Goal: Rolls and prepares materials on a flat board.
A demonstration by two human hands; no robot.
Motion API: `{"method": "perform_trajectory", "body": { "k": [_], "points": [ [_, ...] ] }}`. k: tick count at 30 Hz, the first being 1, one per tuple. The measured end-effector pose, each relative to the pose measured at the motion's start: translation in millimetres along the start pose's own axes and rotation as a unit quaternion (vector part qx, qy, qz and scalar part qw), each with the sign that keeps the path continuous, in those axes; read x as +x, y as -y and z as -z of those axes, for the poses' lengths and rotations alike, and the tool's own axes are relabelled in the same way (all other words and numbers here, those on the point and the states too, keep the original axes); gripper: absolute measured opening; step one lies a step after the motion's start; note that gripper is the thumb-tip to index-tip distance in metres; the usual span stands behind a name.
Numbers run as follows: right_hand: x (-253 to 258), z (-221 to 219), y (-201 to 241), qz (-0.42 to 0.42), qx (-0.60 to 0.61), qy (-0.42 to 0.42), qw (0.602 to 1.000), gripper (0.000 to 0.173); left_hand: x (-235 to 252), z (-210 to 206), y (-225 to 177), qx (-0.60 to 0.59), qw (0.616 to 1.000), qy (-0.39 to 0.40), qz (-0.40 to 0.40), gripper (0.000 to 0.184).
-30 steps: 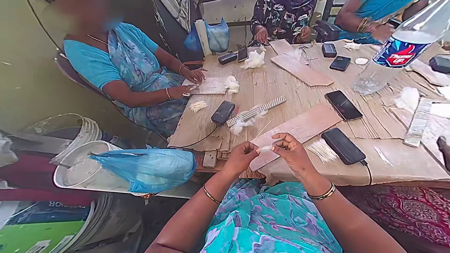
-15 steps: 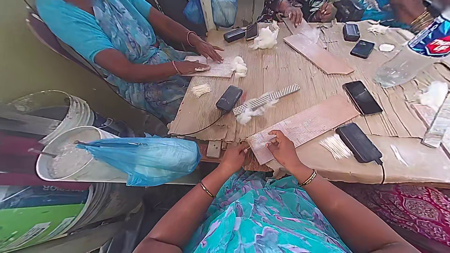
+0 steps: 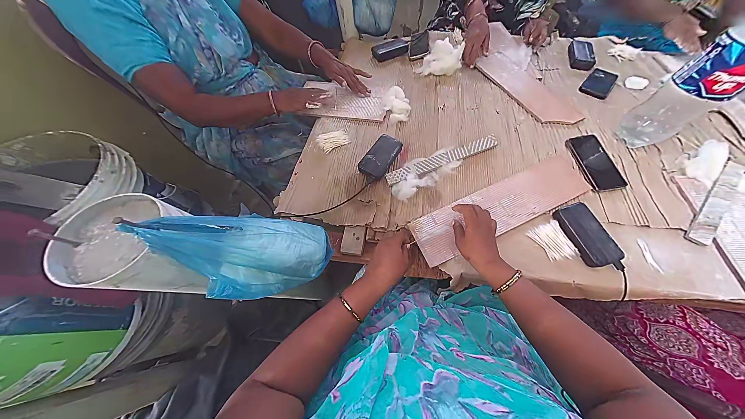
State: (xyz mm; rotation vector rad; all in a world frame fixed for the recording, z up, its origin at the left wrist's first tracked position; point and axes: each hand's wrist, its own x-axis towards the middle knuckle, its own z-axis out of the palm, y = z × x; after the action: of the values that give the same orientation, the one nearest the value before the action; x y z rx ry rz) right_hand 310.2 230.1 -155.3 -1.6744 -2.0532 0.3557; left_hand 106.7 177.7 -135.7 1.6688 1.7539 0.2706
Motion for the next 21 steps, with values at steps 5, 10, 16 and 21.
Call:
{"method": "perform_trajectory", "body": {
  "k": [5, 10, 16, 21],
  "points": [
    [2, -14, 1, 0.178, -0.065, 0.104, 0.976, 0.041, -6, 2, -5, 0.048, 0.999, -0.006, 0.009, 0.032],
    [-7, -16, -4, 0.210, -0.134, 0.238, 0.939, 0.069, -12, 3, -4, 0.065, 0.998, 0.003, 0.011, 0.032],
    [-42, 12, -20, 0.238, -0.154, 0.286, 0.916, 0.077, -20, 3, -3, 0.052, 0.994, 0.092, 0.004, 0.033],
    [-67, 34, -35, 0.271, -0.126, 0.271, 0.915, 0.075, -24, 3, -6, 0.024, 0.990, 0.138, 0.001, 0.033]
  ]
}}
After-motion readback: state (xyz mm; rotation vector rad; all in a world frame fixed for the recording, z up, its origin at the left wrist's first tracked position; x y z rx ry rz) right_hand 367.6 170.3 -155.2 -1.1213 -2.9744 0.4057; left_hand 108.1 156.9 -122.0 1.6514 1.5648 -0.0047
